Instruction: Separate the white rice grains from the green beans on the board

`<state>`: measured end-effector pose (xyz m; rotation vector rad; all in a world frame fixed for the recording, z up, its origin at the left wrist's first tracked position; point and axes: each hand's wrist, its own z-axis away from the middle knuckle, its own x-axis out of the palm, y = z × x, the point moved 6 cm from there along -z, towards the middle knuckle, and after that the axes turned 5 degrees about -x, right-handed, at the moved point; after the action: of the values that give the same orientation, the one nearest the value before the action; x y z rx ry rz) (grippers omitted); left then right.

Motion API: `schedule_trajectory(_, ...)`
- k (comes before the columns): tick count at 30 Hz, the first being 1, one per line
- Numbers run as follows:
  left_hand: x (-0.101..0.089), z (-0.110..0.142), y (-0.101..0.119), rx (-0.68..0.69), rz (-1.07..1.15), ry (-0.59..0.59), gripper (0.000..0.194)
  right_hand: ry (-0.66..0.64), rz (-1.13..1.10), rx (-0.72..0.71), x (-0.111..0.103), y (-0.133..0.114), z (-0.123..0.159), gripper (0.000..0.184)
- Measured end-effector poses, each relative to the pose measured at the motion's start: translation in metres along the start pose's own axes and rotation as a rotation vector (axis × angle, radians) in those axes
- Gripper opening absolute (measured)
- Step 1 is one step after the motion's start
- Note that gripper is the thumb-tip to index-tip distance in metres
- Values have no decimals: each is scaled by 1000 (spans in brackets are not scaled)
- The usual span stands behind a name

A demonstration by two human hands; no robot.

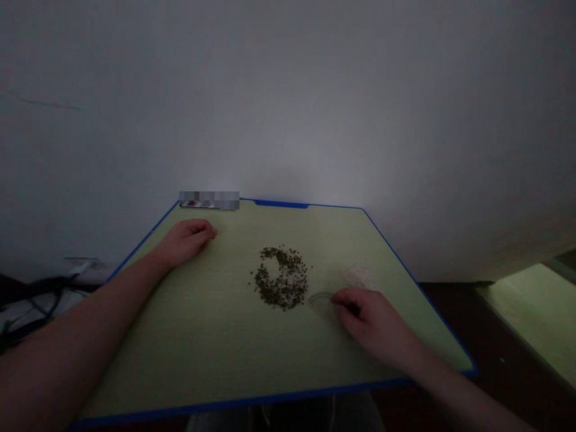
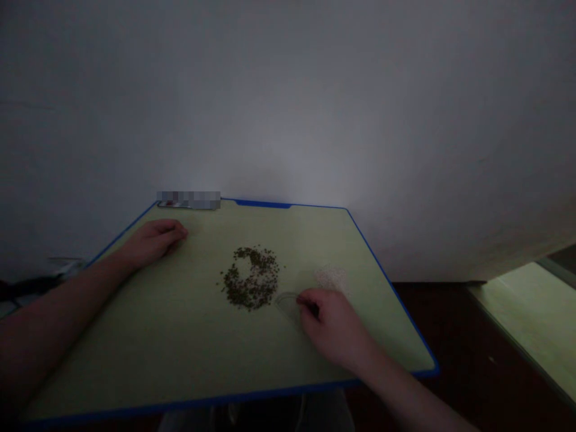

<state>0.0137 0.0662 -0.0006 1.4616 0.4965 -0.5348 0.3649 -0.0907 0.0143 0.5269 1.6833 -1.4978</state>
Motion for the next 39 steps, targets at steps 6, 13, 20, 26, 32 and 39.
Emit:
schedule_trajectory(6, 1, 5, 7, -18, 11, -22, 23, -11, 20, -62, -2, -4, -14, 20)
schedule_trajectory(13, 0, 2, 3, -11, 7, -14, 23, -41, 25, -97, -6, -3, -13, 21)
schedule_trajectory(20, 0, 0, -1, 0, 5, 6, 22, -115, 34, -131, 0, -6, -15, 20)
schedule_trajectory(26, 0, 0, 1, -10, 22, 11, 21, -160, 32, -153, 2, -8, -10, 19)
schedule_trajectory(32, 0, 4, 7, -25, 24, 16, 21, -226, 62, -176, 10, -20, -13, 18)
schedule_trajectory(39, 0, 4, 6, -13, 27, 8, 21, -221, 71, -176, 11, -21, -12, 18)
